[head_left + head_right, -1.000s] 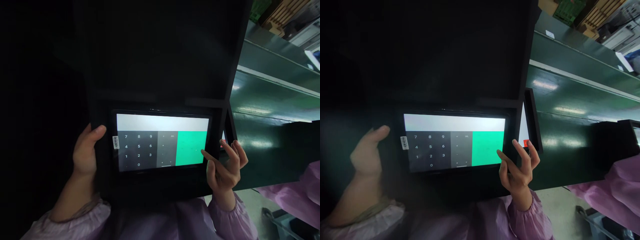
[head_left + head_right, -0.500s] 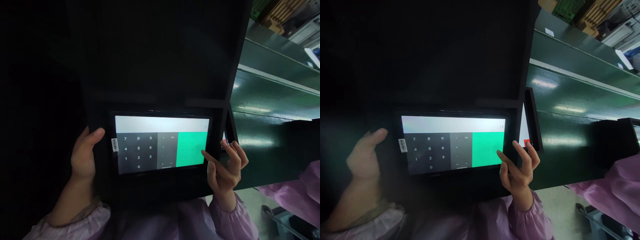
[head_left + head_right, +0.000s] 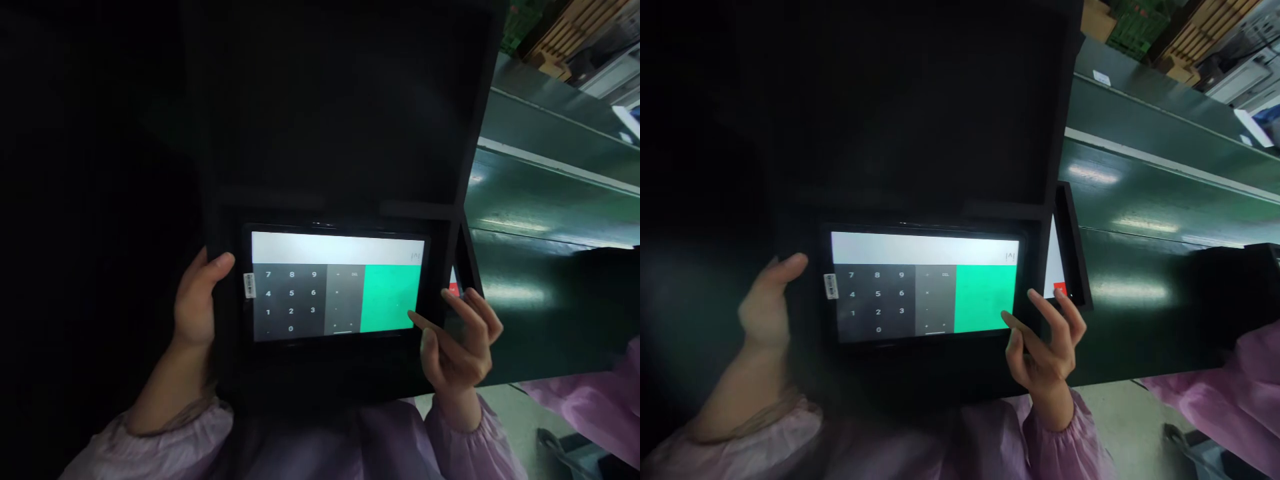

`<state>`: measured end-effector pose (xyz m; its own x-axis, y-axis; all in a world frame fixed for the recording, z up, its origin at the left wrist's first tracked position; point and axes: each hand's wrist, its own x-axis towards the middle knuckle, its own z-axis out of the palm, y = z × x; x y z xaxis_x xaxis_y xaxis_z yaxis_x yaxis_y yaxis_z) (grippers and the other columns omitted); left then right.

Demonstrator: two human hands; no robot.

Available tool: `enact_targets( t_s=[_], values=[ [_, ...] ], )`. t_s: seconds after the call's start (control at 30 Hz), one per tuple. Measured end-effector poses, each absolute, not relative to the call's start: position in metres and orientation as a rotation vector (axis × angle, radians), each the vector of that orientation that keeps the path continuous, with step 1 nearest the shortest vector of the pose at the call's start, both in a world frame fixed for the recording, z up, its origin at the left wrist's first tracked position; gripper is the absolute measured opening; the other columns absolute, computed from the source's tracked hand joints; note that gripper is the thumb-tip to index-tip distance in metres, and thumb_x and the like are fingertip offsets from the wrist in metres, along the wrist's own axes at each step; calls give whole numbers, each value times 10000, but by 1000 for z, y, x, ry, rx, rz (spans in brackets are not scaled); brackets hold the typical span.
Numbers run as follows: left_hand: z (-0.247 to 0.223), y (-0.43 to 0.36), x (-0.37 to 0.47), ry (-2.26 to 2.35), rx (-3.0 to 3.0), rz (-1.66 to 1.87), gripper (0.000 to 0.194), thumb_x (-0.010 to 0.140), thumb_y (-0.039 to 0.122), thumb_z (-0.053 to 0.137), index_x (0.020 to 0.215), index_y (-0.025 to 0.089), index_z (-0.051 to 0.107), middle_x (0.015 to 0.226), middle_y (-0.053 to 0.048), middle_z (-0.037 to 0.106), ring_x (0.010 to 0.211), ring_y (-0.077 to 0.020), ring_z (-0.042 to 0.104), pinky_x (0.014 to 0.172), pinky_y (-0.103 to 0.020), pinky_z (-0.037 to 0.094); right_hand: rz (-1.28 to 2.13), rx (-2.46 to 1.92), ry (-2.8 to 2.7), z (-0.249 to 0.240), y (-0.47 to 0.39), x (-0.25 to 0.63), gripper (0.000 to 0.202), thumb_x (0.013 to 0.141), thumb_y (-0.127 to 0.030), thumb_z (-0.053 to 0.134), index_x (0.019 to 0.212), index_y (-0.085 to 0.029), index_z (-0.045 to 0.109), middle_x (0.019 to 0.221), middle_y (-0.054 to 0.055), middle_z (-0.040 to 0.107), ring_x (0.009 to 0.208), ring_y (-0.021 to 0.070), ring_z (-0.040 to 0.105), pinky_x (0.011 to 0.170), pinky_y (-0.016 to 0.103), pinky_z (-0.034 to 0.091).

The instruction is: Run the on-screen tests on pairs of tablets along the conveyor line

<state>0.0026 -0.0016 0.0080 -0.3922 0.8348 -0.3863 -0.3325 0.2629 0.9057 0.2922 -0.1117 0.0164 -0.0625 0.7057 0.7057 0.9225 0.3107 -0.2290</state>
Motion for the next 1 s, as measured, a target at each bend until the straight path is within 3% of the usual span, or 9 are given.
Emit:
enact_targets(
  t_s=[0.1, 0.23, 0.47, 0.63, 0.8, 1.0],
  values=[
    [8, -4, 2, 1366, 494, 1379, 406, 567, 444, 875, 876, 202, 770, 725, -27, 734, 851, -312, 765, 746, -388, 659, -291, -1481, -1805, 25, -112, 269, 252, 1018, -172, 595, 974, -265, 826, 1446, 27, 618, 1479, 314, 460, 1142, 471, 452],
    [6, -5, -3, 1288, 589, 1345, 431, 616, 504, 877, 907, 214, 748, 851, -61, 780, 917, -331, 774, 781, -399, 645, -115, -1436, -1943, 31, -101, 217, 247, 1038, -181, 578, 1117, -257, 799, 1686, 12, 405, 1641, 359, 179, 1284, 561, 308],
    [6, -7, -11, 1250, 679, 1294, 429, 698, 526, 840, 969, 206, 752, 889, -69, 783, 882, -319, 772, 719, -364, 609, -129, -1442, -2051, 27, -70, 166, 318, 998, -130, 613, 1238, -270, 768, 1718, 43, 360, 1656, 450, 26, 1283, 698, 279],
    [10, -6, -11, 1178, 680, 1289, 406, 700, 498, 842, 966, 211, 736, 919, -62, 789, 884, -308, 774, 739, -358, 608, -144, -1432, -2077, 27, -64, 152, 326, 998, -135, 622, 1263, -270, 756, 1727, 35, 347, 1660, 441, -1, 1286, 710, 267],
    [10, -8, -11, 1231, 697, 1293, 458, 732, 512, 808, 1058, 199, 733, 959, -63, 793, 945, -312, 769, 809, -381, 613, -106, -1451, -2065, 33, -62, 140, 296, 1026, -182, 602, 1250, -296, 759, 1635, 29, 494, 1669, 408, -27, 1300, 740, 204],
    [4, -7, -11, 1343, 637, 1293, 533, 642, 547, 849, 1025, 194, 732, 944, -60, 794, 935, -299, 766, 725, -324, 593, -230, -1323, -1903, 38, -77, 215, 272, 1017, -176, 590, 1015, -292, 836, 1558, -26, 588, 1609, 426, 276, 1255, 692, 349]
  ],
)
